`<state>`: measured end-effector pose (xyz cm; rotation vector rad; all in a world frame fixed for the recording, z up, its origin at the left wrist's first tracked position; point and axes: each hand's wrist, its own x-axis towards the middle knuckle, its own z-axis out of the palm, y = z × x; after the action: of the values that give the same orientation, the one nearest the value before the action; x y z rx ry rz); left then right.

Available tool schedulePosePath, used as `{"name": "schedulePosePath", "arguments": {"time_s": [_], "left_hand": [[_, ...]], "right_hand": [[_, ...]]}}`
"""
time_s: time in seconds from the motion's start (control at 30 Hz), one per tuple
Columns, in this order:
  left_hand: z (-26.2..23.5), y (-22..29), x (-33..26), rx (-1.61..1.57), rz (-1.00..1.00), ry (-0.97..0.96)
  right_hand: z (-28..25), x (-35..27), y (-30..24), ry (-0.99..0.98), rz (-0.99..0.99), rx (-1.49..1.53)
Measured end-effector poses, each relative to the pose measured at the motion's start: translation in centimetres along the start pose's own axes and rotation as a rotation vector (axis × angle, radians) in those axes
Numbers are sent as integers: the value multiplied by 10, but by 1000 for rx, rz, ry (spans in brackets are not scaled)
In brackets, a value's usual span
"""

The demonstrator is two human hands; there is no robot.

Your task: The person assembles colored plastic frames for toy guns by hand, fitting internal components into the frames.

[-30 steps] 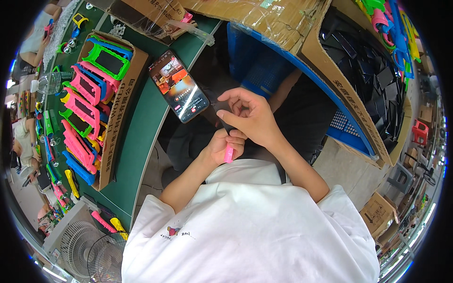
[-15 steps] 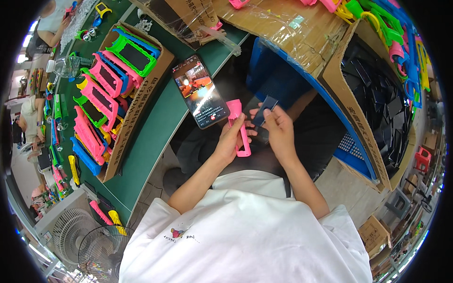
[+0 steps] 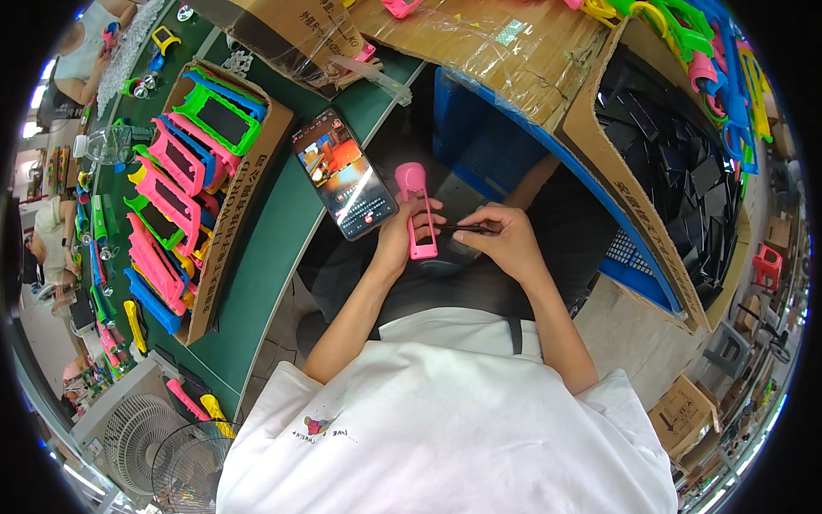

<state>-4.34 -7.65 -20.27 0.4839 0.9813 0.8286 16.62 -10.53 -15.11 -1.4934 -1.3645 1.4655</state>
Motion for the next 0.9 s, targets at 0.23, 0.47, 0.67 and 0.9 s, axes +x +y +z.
{"name": "schedulePosePath", "arguments": {"time_s": [0.23, 0.47, 0.67, 0.9], "left_hand": [[0, -12, 5, 95, 107, -167], [1, -18, 9, -23, 21, -94], [-5, -34, 15, -164, 121, -48], [1, -36, 15, -183, 152, -60]], "right_hand": [[20, 14, -8, 42, 103, 668], [29, 23, 34, 113, 82, 285], [37, 27, 39, 84, 124, 313], [44, 28, 31, 192, 147, 288]]}}
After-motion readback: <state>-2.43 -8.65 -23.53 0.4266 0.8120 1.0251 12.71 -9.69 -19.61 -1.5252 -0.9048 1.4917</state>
